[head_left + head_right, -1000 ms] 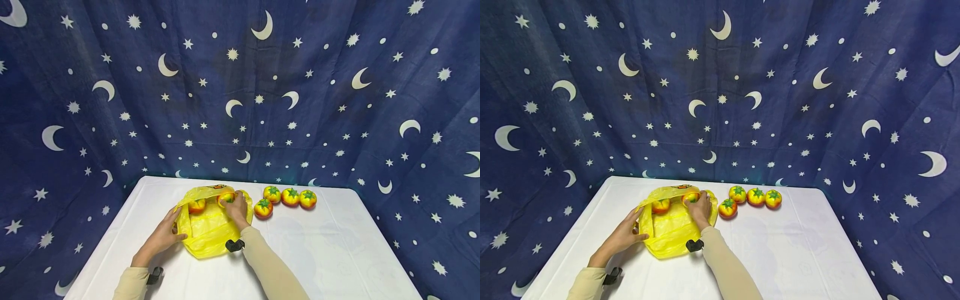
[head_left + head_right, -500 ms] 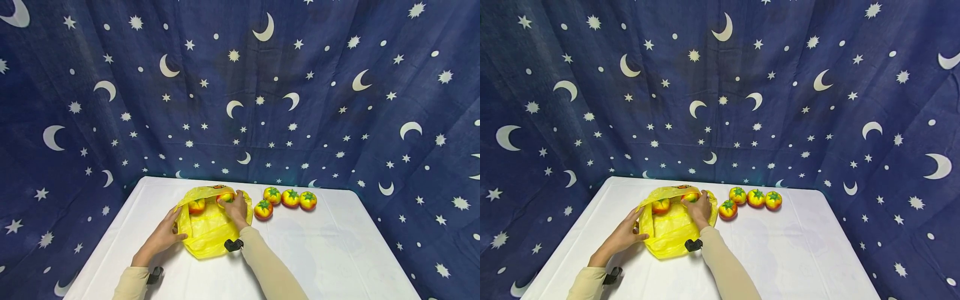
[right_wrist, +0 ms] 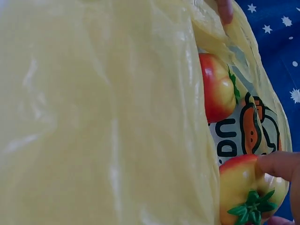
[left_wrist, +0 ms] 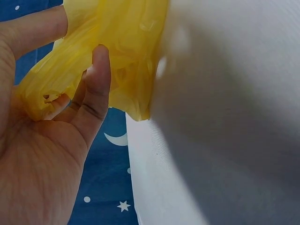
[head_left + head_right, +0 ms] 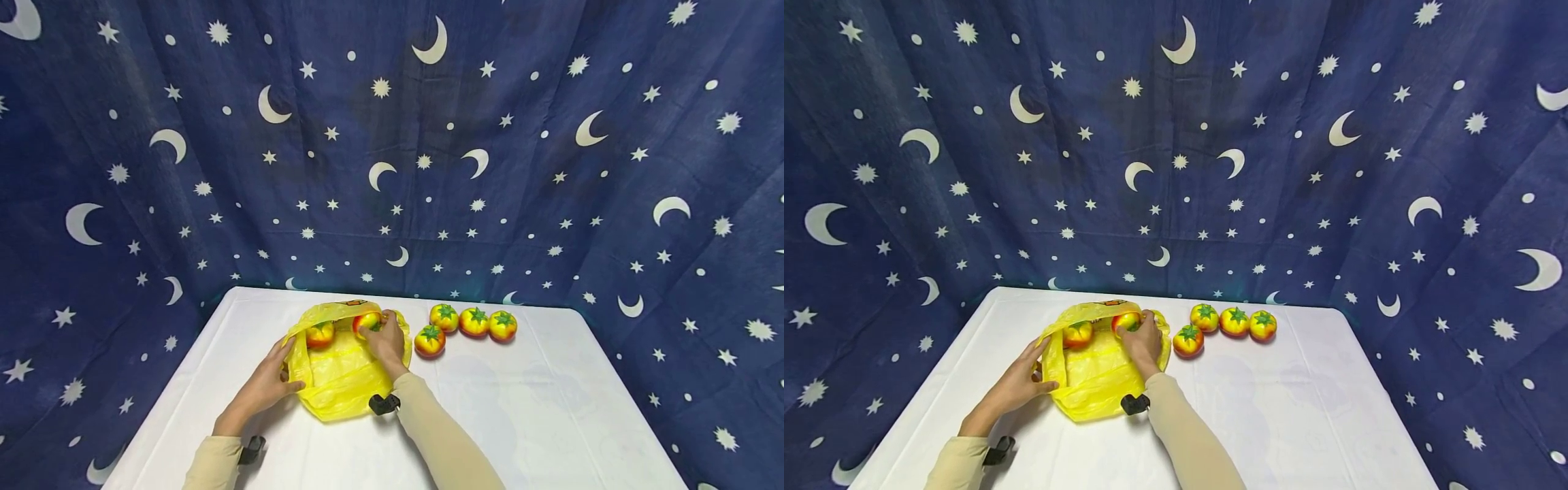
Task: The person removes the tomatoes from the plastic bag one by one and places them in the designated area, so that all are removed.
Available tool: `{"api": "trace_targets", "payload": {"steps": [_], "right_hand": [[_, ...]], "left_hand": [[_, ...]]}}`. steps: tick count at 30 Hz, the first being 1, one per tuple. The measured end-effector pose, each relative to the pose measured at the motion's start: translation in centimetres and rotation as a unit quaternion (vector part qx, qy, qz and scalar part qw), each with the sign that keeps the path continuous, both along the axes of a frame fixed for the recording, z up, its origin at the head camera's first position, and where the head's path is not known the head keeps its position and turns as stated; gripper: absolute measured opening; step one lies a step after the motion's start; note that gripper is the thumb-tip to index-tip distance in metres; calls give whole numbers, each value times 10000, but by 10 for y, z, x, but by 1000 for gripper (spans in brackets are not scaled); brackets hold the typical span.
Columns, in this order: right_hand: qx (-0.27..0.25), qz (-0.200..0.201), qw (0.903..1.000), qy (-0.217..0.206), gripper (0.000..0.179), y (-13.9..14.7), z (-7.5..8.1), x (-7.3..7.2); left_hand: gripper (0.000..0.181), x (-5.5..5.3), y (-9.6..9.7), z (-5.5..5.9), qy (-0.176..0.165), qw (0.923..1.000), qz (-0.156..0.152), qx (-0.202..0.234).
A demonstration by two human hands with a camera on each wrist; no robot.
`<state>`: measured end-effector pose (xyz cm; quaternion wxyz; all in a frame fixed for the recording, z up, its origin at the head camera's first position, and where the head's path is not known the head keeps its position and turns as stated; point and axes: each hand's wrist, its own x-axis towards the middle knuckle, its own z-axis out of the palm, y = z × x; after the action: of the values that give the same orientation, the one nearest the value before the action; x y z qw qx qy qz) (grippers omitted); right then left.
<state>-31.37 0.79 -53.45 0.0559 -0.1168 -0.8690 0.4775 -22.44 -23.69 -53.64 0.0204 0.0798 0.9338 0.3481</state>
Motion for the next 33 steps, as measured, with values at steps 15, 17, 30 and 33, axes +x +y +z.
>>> {"api": "trace_targets", "payload": {"steps": [15, 17, 30, 33], "right_hand": [[372, 627, 9973, 58, 63, 8, -3, 0], [472, 653, 9967, 10, 63, 8, -4, 0], [684, 762, 9947, -103, 66, 6, 0, 2], [472, 933, 9945, -23, 64, 8, -1, 6]], "left_hand": [[102, -1, 0, 2, 0, 9999, 25, -105], [102, 0, 0, 2, -38, 9999, 51, -79], [101, -3, 0, 3, -75, 9999, 88, -6], [102, -3, -1, 1, -91, 9999, 63, -8]]}}
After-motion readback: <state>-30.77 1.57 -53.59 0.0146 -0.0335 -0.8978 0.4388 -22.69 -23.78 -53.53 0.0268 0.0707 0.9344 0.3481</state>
